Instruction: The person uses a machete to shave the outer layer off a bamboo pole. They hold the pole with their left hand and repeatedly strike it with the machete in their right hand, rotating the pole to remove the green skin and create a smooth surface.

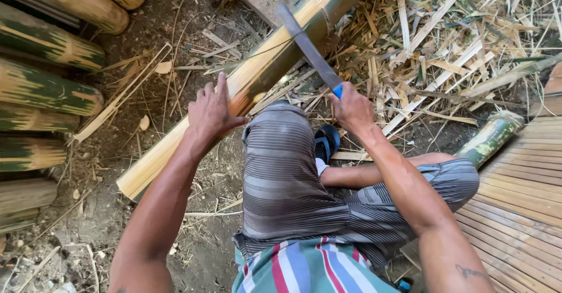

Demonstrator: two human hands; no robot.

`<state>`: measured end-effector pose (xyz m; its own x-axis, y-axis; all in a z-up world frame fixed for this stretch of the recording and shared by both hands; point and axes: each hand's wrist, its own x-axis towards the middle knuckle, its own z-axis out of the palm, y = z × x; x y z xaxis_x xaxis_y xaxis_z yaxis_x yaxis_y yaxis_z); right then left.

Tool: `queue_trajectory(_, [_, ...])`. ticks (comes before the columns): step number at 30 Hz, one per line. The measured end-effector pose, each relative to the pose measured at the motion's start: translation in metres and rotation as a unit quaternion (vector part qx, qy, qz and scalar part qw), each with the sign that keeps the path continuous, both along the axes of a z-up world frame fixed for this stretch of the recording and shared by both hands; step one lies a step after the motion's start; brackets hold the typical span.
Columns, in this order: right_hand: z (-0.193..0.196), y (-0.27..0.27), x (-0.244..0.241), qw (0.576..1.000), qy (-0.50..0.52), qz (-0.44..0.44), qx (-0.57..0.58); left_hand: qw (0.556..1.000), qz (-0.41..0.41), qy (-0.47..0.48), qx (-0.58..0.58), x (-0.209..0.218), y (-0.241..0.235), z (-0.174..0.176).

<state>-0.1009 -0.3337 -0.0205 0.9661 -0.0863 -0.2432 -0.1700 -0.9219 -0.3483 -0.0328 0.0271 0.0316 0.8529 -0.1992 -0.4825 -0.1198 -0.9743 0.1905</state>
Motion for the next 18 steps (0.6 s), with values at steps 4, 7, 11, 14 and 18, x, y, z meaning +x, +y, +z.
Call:
queue_trajectory(4, [-0.013,0.005,0.01,0.981,-0.098,0.167,-0.019,0.999,-0.003,0.033,0.003,0.006,0.003,0.001])
queue_trajectory(7, [-0.018,-0.017,0.028,0.976,-0.075,0.199,-0.042,1.0,-0.018,-0.001,-0.014,0.007,0.007,0.001])
queue_trajectory(11, [-0.013,-0.042,0.063,0.998,0.054,-0.026,0.002,1.0,-0.011,0.026,-0.007,0.005,0.004,0.001])
queue_trajectory(14, [-0.024,-0.039,0.049,0.997,0.06,0.055,-0.013,0.999,-0.018,-0.017,-0.024,0.006,0.005,0.005])
queue_trajectory(18, [-0.052,-0.081,0.071,0.99,0.062,0.061,-0.113,1.0,-0.021,0.007,-0.009,0.0,0.004,0.005])
